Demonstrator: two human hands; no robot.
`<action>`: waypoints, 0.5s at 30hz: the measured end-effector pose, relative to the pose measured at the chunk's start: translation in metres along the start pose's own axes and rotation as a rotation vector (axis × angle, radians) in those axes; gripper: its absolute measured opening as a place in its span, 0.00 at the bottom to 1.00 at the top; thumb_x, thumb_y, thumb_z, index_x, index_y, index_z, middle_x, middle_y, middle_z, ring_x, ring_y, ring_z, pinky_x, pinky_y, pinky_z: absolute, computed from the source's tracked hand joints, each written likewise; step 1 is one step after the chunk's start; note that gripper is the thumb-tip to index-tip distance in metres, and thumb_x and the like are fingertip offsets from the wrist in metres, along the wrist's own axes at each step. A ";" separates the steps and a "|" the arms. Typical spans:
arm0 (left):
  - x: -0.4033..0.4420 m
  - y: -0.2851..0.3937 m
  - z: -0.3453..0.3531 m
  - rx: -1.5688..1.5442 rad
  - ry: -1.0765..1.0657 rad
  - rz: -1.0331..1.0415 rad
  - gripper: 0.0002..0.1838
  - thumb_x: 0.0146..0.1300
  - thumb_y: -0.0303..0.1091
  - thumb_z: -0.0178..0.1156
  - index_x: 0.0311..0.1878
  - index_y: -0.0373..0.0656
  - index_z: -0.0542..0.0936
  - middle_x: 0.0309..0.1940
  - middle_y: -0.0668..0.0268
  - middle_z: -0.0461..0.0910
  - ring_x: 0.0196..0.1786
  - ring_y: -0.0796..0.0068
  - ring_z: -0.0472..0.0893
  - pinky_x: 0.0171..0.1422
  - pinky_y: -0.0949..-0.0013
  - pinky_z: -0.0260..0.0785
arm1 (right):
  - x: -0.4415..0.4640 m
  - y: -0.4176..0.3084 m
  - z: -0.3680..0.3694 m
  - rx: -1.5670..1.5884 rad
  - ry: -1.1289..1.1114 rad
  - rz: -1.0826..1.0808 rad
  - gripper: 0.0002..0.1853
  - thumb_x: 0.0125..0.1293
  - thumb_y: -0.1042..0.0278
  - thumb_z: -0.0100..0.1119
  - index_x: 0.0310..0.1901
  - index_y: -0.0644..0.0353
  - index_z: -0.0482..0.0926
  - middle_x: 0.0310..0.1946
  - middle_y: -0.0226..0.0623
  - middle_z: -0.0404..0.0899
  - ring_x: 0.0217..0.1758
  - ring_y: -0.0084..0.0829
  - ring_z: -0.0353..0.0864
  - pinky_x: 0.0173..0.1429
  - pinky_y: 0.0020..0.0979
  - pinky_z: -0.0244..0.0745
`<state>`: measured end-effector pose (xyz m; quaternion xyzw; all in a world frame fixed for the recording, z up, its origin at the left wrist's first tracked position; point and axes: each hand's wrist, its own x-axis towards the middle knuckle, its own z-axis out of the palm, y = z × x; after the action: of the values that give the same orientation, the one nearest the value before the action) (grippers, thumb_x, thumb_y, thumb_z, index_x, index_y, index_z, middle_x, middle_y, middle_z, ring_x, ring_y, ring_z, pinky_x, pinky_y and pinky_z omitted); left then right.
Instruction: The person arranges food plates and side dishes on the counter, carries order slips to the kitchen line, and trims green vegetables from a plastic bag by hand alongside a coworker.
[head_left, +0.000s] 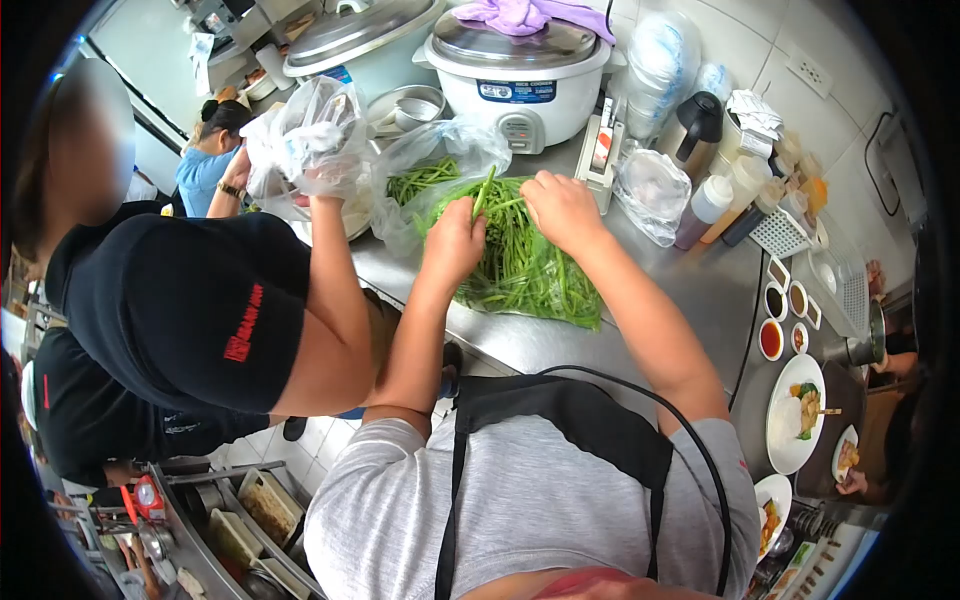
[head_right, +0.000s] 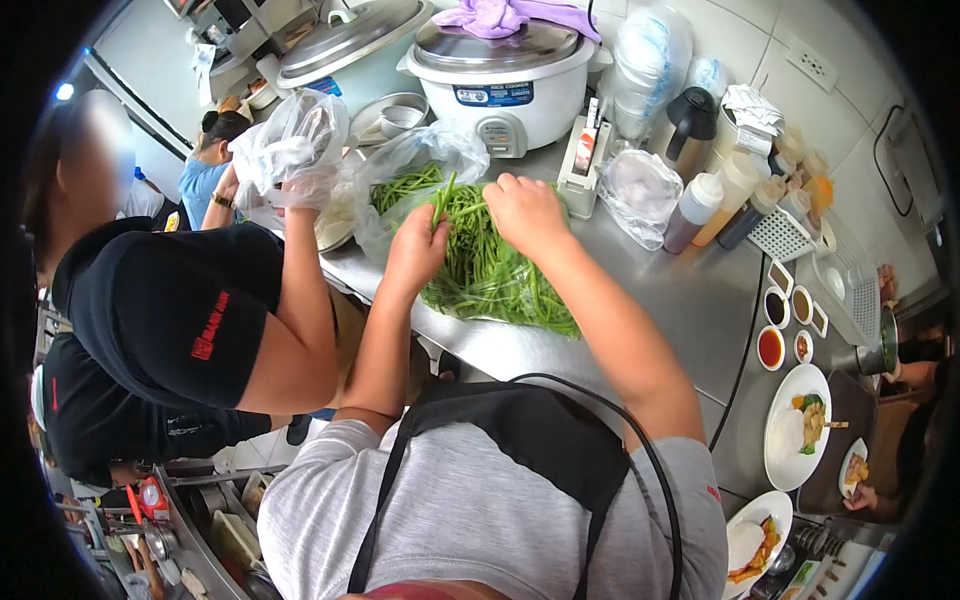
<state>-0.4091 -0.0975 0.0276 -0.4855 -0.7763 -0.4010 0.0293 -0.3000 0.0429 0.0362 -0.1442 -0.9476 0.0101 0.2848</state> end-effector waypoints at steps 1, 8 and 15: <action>0.000 0.000 -0.001 -0.005 0.009 0.015 0.06 0.53 0.28 0.53 0.32 0.37 0.69 0.29 0.51 0.72 0.35 0.49 0.72 0.37 0.56 0.64 | -0.001 -0.002 0.004 0.034 -0.019 0.045 0.04 0.55 0.68 0.48 0.28 0.58 0.69 0.28 0.39 0.72 0.33 0.39 0.75 0.35 0.39 0.69; -0.008 0.009 0.011 -0.379 -0.103 -0.084 0.06 0.57 0.28 0.50 0.34 0.36 0.68 0.25 0.55 0.71 0.30 0.60 0.72 0.36 0.62 0.64 | 0.009 -0.005 0.018 0.602 0.321 0.417 0.08 0.61 0.66 0.43 0.30 0.62 0.69 0.29 0.47 0.74 0.33 0.48 0.74 0.38 0.42 0.68; -0.002 -0.009 0.003 -1.224 0.130 -0.511 0.03 0.62 0.30 0.46 0.37 0.44 0.65 0.27 0.69 0.69 0.20 0.82 0.64 0.21 0.77 0.55 | -0.010 -0.009 0.029 0.472 -0.177 0.219 0.08 0.57 0.67 0.48 0.35 0.58 0.75 0.36 0.42 0.74 0.39 0.42 0.74 0.43 0.38 0.69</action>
<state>-0.4142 -0.0991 0.0195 -0.1899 -0.4960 -0.7922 -0.3008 -0.3098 0.0334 0.0072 -0.1740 -0.9190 0.2739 0.2240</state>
